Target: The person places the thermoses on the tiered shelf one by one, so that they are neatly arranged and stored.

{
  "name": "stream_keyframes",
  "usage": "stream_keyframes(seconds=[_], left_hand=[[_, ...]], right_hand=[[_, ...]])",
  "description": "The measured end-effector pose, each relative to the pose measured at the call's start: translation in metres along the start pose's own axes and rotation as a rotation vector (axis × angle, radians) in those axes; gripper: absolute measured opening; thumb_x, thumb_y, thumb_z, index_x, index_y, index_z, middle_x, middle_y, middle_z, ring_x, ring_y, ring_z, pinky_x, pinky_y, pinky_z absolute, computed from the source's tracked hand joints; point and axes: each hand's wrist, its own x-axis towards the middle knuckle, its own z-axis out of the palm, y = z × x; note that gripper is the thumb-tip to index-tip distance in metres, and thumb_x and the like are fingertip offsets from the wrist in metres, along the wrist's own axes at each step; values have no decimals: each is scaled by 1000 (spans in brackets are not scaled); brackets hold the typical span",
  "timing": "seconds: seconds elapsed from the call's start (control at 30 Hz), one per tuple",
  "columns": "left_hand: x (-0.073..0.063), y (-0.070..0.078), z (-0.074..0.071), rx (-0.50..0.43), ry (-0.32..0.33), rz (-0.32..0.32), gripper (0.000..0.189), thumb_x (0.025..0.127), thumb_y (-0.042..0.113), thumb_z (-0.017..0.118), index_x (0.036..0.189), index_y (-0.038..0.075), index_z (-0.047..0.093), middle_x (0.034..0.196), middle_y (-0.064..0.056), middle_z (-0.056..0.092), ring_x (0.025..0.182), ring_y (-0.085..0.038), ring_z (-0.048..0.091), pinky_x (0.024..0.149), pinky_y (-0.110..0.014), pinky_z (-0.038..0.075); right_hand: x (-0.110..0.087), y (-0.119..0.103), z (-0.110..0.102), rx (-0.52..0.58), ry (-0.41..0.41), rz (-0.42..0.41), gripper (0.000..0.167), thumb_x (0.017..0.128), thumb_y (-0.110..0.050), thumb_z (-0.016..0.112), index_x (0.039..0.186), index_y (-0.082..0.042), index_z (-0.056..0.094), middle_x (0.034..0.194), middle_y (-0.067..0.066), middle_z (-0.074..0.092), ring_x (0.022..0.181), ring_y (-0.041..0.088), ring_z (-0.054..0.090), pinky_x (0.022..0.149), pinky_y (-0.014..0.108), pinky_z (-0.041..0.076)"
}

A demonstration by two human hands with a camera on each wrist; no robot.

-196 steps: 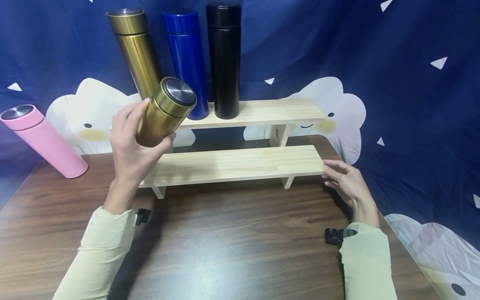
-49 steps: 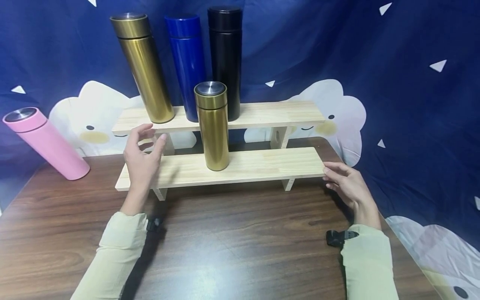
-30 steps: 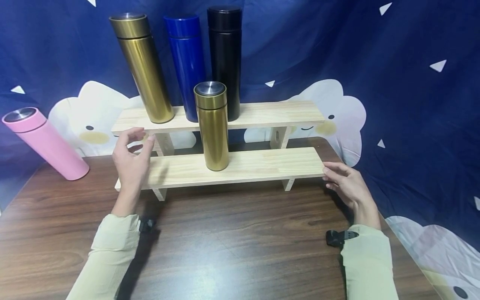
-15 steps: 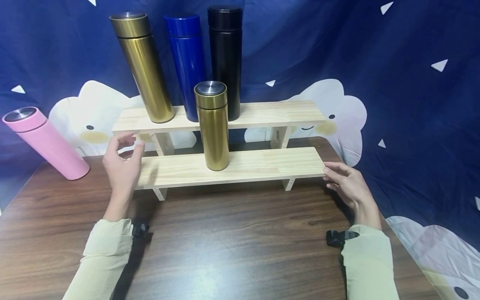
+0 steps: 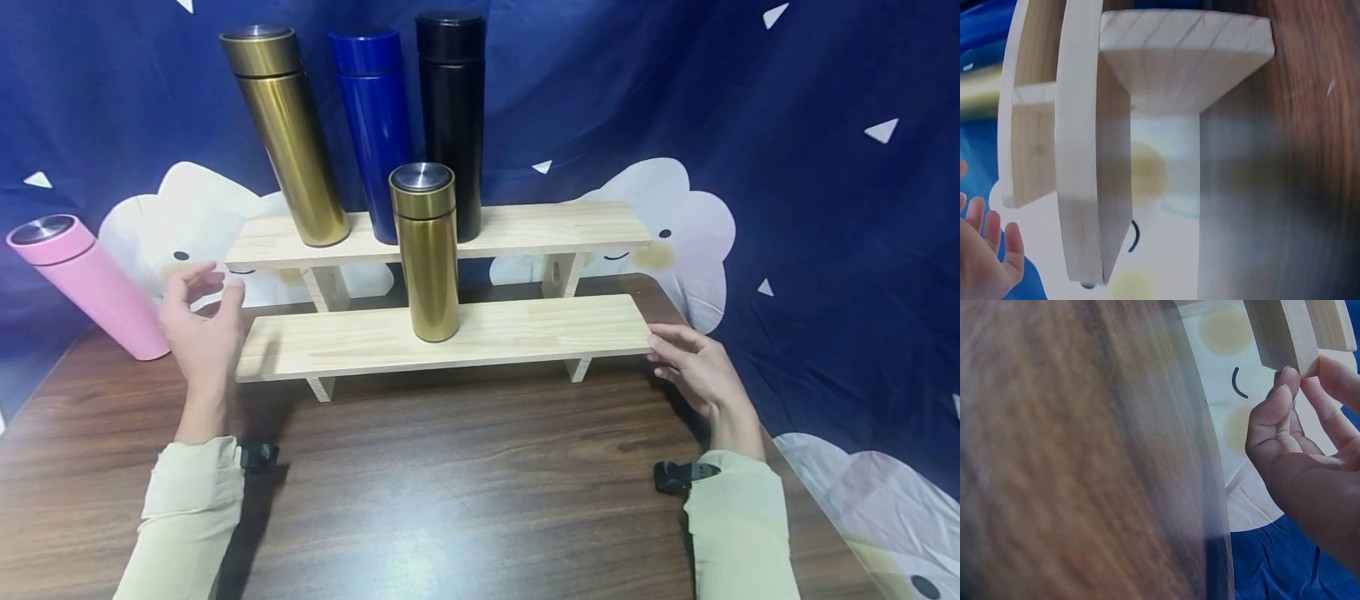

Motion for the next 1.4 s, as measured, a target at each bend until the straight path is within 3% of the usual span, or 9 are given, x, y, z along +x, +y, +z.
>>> stream_keyframes(seconds=[0.23, 0.53, 1.13, 1.3, 1.4], left_hand=[[9, -5, -13, 4, 51, -31, 30, 87, 9, 68, 116, 11, 71, 98, 6, 66, 95, -9, 61, 77, -22, 46], [20, -17, -31, 22, 100, -59, 31, 87, 11, 71, 118, 8, 70, 94, 13, 61, 91, -5, 59, 76, -20, 44], [44, -50, -71, 113, 272, -102, 28, 82, 20, 77, 109, 20, 71, 98, 12, 60, 92, -3, 59, 80, -17, 44], [45, -37, -74, 60, 322, -163, 28, 82, 16, 76, 109, 17, 71, 98, 7, 61, 91, -4, 57, 80, -19, 40], [50, -40, -77, 23, 347, -217, 30, 80, 14, 77, 109, 16, 71, 100, 5, 62, 92, -6, 56, 80, -21, 41]], right_hand=[[0, -1, 0, -3, -4, -9, 22, 97, -1, 66, 107, -16, 78, 91, -2, 72, 78, 10, 65, 64, 22, 54], [-1, 0, -1, -3, -5, -4, 23, 97, -1, 64, 106, -17, 78, 91, -2, 72, 78, 10, 66, 64, 22, 55], [0, -2, 2, -5, -7, -3, 21, 97, -3, 65, 106, -17, 78, 91, -2, 72, 78, 9, 66, 64, 22, 54], [0, -1, 1, 9, -14, -4, 22, 98, -2, 64, 106, -17, 78, 91, -2, 73, 78, 9, 66, 64, 22, 54], [-1, 0, 1, 12, -16, -5, 23, 98, -1, 64, 106, -17, 78, 91, -2, 73, 78, 10, 67, 64, 22, 54]])
